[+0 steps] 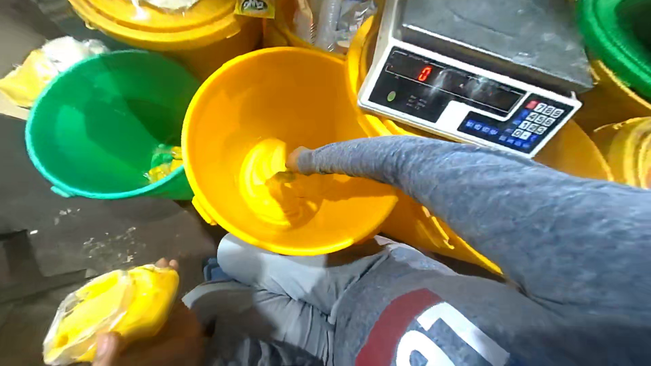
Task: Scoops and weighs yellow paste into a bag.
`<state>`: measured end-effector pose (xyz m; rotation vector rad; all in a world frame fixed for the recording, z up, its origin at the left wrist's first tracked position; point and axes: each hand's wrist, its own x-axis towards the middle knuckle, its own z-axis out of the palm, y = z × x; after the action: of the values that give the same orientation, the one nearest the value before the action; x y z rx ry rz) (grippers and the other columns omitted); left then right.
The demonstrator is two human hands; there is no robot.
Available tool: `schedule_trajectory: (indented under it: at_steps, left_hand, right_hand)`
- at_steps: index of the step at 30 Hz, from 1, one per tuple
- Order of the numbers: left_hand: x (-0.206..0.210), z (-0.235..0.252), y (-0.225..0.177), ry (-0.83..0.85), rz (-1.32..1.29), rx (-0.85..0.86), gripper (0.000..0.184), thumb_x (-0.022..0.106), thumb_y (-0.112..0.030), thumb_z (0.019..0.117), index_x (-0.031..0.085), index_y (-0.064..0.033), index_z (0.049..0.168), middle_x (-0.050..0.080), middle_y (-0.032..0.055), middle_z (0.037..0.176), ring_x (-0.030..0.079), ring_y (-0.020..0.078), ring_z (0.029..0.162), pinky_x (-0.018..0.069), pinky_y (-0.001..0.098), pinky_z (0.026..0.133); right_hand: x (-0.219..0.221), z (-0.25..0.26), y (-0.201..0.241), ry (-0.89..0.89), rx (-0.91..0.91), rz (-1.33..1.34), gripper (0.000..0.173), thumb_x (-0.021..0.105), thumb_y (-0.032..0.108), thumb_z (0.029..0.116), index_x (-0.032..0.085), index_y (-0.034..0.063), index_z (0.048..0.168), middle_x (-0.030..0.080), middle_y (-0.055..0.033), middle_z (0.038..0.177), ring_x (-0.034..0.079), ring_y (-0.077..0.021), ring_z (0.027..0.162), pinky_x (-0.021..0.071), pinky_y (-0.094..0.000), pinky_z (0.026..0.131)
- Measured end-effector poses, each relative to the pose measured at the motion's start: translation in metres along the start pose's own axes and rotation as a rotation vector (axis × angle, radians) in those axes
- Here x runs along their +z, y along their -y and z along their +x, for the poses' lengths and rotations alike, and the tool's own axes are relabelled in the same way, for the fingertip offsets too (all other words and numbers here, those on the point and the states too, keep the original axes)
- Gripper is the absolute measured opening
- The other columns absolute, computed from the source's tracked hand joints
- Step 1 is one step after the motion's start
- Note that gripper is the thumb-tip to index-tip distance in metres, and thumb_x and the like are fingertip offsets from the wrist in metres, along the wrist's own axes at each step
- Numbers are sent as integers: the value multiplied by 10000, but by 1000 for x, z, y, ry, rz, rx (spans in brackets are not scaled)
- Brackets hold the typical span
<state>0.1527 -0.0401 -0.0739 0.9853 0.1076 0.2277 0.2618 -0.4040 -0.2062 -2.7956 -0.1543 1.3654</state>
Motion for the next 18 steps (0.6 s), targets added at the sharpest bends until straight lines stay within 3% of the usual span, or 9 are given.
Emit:
schedule_trajectory:
  at_steps: [2, 4, 7, 9, 12, 15, 18]
  left_hand:
    - [-10, 6, 8, 14, -64, -25, 632, 747, -463, 853, 540, -31, 1267, 699, 183, 1163, 677, 366, 1116, 579, 544, 924]
    - [-5, 5, 15, -84, -5, 49, 328, 523, -350, 992, 576, -70, 1152, 713, 99, 1035, 704, 255, 1007, 605, 457, 849]
    - [7, 5, 19, -171, 58, 128, 224, 425, -220, 1026, 592, -82, 1085, 708, 20, 944, 705, 149, 948, 606, 366, 822]
    - [7, 7, 20, -154, 40, 122, 216, 519, -237, 977, 590, -65, 1087, 713, 33, 956, 707, 159, 958, 605, 368, 839]
    - [-6, 8, 24, -94, 8, 105, 346, 699, -351, 896, 631, -82, 1102, 730, 53, 999, 710, 193, 1003, 600, 407, 876]
    - [-9, 7, 24, -87, -76, 43, 365, 721, -375, 854, 670, -74, 1054, 739, 98, 1002, 714, 237, 1018, 600, 433, 869]
    - [-18, 10, 23, 47, -149, -47, 567, 768, -445, 806, 630, -80, 1217, 686, 145, 1214, 669, 298, 1135, 584, 456, 915]
  right_hand:
    - [9, 8, -1, 66, 24, -90, 259, 662, 66, 949, 686, -95, 1151, 651, -283, 1245, 600, -455, 1212, 453, -650, 1006]
    - [6, 5, 5, 168, 60, -137, 292, 603, 98, 1000, 657, -117, 1191, 622, -298, 1291, 577, -454, 1248, 434, -626, 1035]
    - [7, 2, 9, 305, 109, -168, 349, 511, 114, 1056, 596, -134, 1286, 561, -311, 1382, 520, -450, 1328, 381, -591, 1109]
    - [36, 22, -4, 264, 114, -169, 345, 539, 143, 1044, 632, -133, 1228, 602, -311, 1322, 556, -455, 1282, 390, -606, 1099]
    - [59, 45, -17, 256, 148, -122, 377, 572, 180, 1031, 632, -126, 1242, 592, -320, 1334, 540, -469, 1298, 383, -633, 1099]
    - [60, 51, -22, 241, 237, 7, 406, 615, 210, 1005, 636, -104, 1260, 584, -307, 1365, 514, -457, 1342, 378, -643, 1112]
    - [62, 51, -24, 231, 241, 23, 375, 618, 202, 1002, 656, -97, 1226, 610, -300, 1325, 546, -453, 1303, 403, -654, 1083]
